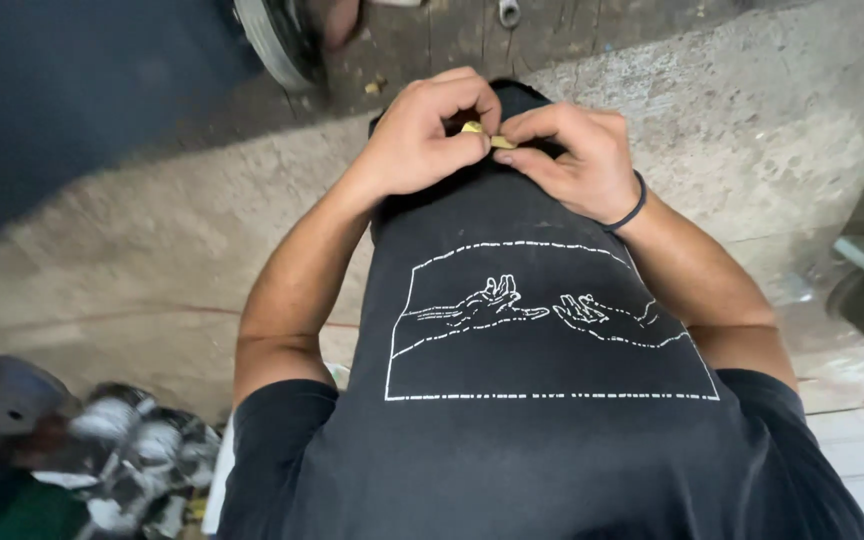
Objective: Repairing internal components of an electronic device by manipulating wires and small parts with a screwdriver
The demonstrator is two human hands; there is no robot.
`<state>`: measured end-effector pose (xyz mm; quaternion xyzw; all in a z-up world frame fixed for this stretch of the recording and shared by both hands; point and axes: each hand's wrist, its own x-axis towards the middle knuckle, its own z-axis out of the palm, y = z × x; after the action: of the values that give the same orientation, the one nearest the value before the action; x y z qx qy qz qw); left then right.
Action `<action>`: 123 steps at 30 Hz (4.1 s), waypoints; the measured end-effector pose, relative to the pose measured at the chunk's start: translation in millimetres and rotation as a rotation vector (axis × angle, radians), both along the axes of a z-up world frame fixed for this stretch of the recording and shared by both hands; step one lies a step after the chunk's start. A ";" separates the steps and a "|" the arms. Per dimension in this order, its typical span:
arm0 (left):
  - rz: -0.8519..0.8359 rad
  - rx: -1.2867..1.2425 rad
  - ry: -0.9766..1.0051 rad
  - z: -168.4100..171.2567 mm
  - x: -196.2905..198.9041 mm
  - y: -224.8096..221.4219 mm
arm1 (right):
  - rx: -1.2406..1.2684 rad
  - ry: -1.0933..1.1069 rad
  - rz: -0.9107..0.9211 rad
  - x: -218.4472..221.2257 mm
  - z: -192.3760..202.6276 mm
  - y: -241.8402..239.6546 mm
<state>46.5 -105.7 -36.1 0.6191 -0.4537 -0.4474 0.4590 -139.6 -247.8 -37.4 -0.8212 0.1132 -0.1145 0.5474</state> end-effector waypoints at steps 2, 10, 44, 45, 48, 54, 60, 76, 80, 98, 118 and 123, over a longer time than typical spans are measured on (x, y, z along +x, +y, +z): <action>-0.012 -0.044 0.123 -12.2 13.3 1.1 | -0.057 -0.044 0.022 15.9 7.0 4.0; -0.020 0.031 0.297 -44.5 34.2 8.4 | -0.163 0.039 -0.026 36.9 -0.3 25.5; 0.218 0.153 -0.358 28.6 -25.3 -71.7 | 0.176 0.020 0.026 2.1 -31.7 -90.7; 0.218 0.150 -0.361 27.3 -25.1 -71.9 | 0.174 0.018 0.025 3.2 -30.8 -88.7; 0.209 0.214 -0.340 22.5 -26.8 -70.8 | 0.198 0.036 0.015 4.7 -29.3 -82.3; 0.189 0.079 -0.808 12.6 -37.0 -66.1 | 0.295 0.038 -0.038 -1.4 -36.1 -70.4; 0.162 0.150 -0.433 16.3 -26.6 -50.0 | 0.292 0.056 -0.012 -3.5 -30.9 -65.6; 0.231 0.094 -0.177 16.2 -23.1 -35.0 | 0.198 0.038 0.135 6.2 -25.8 -68.2; 0.237 0.156 -0.271 18.7 -25.2 -35.8 | 0.132 0.038 0.146 6.1 -28.4 -69.5; 0.157 0.211 0.231 -3.0 -21.9 -27.4 | 0.049 -0.040 0.284 5.5 -32.3 -72.1; 0.065 0.255 0.227 -12.9 -16.9 -31.7 | -0.001 -0.055 0.339 4.2 -35.3 -72.4; 0.010 0.237 0.282 -18.4 -16.5 -32.0 | -0.019 -0.077 0.347 5.4 -35.2 -74.3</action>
<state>30.0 -137.7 -54.5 0.6023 -0.3257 -0.5779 0.4440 -134.3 -322.1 -72.6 -0.8287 -0.0523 -0.0506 0.5549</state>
